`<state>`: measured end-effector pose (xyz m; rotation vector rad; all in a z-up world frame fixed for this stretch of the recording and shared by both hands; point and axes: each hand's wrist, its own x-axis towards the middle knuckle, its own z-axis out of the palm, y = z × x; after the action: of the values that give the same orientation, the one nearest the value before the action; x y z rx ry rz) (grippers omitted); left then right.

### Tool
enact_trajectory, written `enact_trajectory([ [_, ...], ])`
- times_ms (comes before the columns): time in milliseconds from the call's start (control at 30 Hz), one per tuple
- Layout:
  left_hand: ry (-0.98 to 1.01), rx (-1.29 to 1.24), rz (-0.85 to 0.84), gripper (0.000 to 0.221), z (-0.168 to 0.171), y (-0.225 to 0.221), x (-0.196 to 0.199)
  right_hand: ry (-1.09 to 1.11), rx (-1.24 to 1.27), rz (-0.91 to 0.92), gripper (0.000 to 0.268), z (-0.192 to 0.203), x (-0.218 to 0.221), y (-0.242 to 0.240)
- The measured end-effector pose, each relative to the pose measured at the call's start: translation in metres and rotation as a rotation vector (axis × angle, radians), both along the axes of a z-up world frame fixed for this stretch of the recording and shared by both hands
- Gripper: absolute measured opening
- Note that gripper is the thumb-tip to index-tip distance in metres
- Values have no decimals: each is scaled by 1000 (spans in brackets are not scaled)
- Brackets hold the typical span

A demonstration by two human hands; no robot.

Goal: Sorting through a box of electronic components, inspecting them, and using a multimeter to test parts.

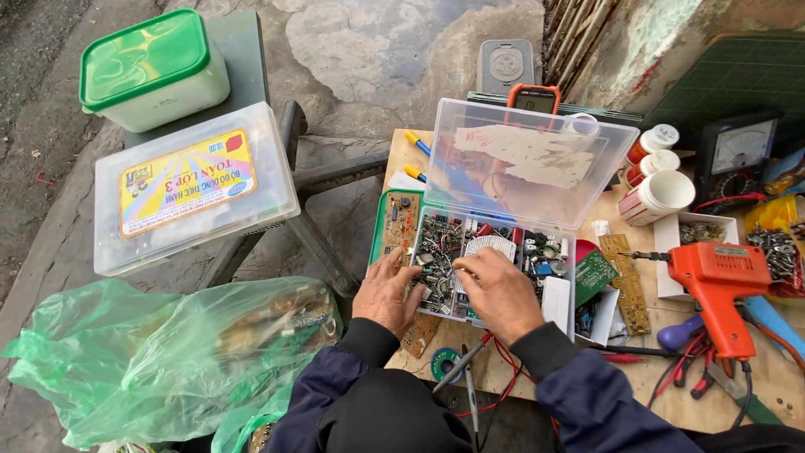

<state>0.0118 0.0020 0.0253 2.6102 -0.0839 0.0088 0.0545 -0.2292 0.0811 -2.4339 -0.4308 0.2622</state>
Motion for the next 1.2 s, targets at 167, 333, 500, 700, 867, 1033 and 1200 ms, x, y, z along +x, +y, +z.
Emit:
enact_trajectory([
  [167, -33, 63, -35, 34, -16, 4, -1, -208, -158, 129, 13, -48, 22, 24],
  [333, -42, -9, -35, 24, -16, 8, -5, -295, -244, 152, 4, -64, 29, 28],
  [500, -144, -173, -82, 15, -17, 21, -17, -327, -222, 120, 16, -56, 19, 19],
  [700, -45, -199, -143, 50, -24, 26, -25, -434, -155, 237, 40, -47, -5, 20],
  [867, -11, -78, -198, 77, -38, 26, -21, -522, -206, 239, 32, -43, -7, 32],
  [1033, -62, 11, -219, 67, -42, 27, -22, -512, -195, 182, 32, -49, -9, 28],
  [1200, -98, -55, -232, 52, -40, 26, -20, -387, -130, 114, 39, -42, -16, 19],
])
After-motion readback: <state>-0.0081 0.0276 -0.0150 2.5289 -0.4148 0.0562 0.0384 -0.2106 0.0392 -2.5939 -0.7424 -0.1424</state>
